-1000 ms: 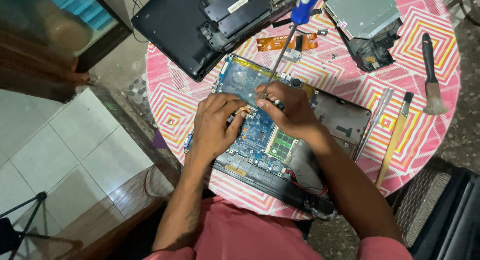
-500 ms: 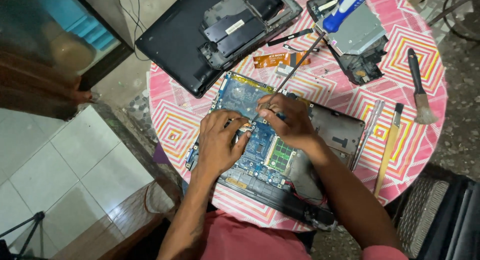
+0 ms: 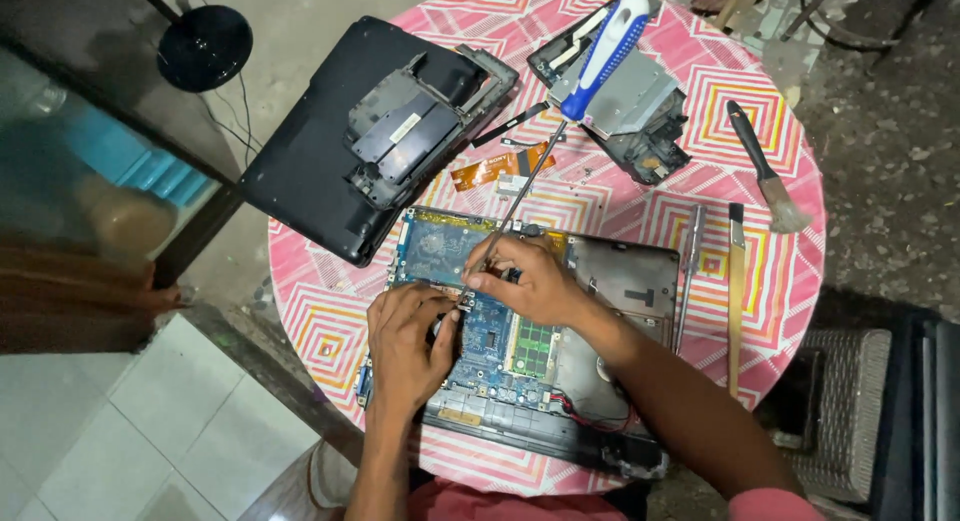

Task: Disassembling a laptop to access and manipulate internal components like the motherboard and ribbon cables using a screwdriver.

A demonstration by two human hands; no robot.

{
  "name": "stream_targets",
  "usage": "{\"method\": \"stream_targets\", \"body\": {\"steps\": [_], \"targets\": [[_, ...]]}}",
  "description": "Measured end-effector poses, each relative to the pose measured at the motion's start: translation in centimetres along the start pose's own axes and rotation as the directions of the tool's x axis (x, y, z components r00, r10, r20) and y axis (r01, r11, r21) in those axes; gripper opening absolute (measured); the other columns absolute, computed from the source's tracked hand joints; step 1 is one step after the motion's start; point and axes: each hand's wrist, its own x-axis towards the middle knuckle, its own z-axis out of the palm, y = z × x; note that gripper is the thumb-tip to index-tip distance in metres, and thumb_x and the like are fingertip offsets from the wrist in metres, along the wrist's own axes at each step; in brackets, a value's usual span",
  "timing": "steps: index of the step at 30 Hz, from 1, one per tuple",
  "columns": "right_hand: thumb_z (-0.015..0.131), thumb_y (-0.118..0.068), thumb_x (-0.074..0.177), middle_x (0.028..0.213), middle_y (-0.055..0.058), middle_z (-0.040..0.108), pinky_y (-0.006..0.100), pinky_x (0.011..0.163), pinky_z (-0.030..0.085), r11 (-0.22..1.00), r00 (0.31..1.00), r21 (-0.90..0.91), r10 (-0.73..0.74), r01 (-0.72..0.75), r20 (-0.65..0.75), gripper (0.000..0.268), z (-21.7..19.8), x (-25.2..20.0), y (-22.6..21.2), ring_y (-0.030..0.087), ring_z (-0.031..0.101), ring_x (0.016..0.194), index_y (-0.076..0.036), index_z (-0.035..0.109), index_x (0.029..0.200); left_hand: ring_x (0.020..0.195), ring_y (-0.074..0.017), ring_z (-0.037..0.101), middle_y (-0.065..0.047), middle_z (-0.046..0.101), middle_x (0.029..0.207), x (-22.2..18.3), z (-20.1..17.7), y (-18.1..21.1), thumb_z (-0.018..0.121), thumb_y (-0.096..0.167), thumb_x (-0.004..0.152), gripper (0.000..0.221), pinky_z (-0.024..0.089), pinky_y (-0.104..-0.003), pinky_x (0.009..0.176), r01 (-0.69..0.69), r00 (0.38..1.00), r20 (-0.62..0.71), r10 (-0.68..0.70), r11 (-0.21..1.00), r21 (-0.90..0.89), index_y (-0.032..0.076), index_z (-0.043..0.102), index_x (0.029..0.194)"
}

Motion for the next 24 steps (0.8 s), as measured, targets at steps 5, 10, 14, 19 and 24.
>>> {"method": "stream_targets", "body": {"steps": [5, 10, 14, 19, 24], "targets": [[0.068, -0.014, 0.095, 0.076, 0.011, 0.071, 0.037, 0.066, 0.056, 0.998, 0.995, 0.066, -0.011, 0.004, 0.094, 0.012, -0.3, 0.2, -0.6, 0.021, 0.069, 0.070, -0.004, 0.065, 0.101, 0.107, -0.0244, 0.064, 0.001, 0.069, 0.093, -0.7, -1.0, -0.2, 0.060, 0.030, 0.096, 0.021, 0.038, -0.043, 0.102, -0.017, 1.000, 0.012, 0.016, 0.999, 0.048, 0.016, 0.072, 0.086], [0.058, -0.014, 0.101, 0.071, 0.013, 0.068, 0.038, 0.066, 0.054, 0.994, 0.995, 0.110, 0.019, -0.029, 0.098, 0.011, -0.2, -0.2, -0.1, 0.023, 0.065, 0.065, -0.004, 0.063, 0.101, 0.104, -0.0248, 0.065, 0.000, 0.068, 0.091, -0.8, -1.0, 0.2, 0.063, 0.028, 0.094, 0.016, 0.039, -0.044, 0.103, -0.009, 1.000, -0.020, 0.010, 0.998, 0.065, 0.016, 0.072, 0.087], [0.056, -0.012, 0.102, 0.068, 0.008, 0.069, 0.035, 0.064, 0.056, 0.998, 1.000, 0.063, 0.009, -0.010, 0.012, 0.011, -0.6, -0.4, -0.2, 0.020, 0.068, 0.064, -0.003, 0.063, 0.100, 0.100, -0.0261, 0.065, 0.000, 0.068, 0.090, -0.5, -0.9, 0.2, 0.063, 0.027, 0.094, 0.016, 0.040, -0.044, 0.100, -0.004, 0.999, -0.033, 0.006, 0.999, 0.050, 0.017, 0.072, 0.085], [0.048, -0.017, 0.104, 0.066, 0.005, 0.066, 0.033, 0.061, 0.051, 0.958, 0.974, -0.282, -0.023, -0.043, -0.227, 0.018, -5.3, -0.3, 3.4, 0.019, 0.066, 0.061, -0.005, 0.059, 0.098, 0.097, -0.0274, 0.062, -0.003, 0.067, 0.094, 2.4, -0.8, -0.1, 0.059, 0.030, 0.095, 0.020, 0.041, -0.043, 0.093, -0.134, 0.991, 0.035, 0.131, 0.987, 0.090, 0.014, 0.070, 0.088], [0.050, -0.011, 0.104, 0.060, 0.005, 0.058, 0.035, 0.056, 0.048, 0.788, 0.882, -0.614, -0.260, -0.041, -0.393, 0.016, -10.9, -0.6, 4.5, 0.026, 0.059, 0.055, -0.005, 0.060, 0.092, 0.104, -0.0275, 0.064, -0.003, 0.068, 0.095, 9.3, 2.6, -1.4, 0.062, 0.030, 0.092, 0.017, 0.045, -0.044, 0.096, -0.284, 0.942, 0.219, 0.254, 0.951, 0.121, 0.016, 0.069, 0.086]]}}
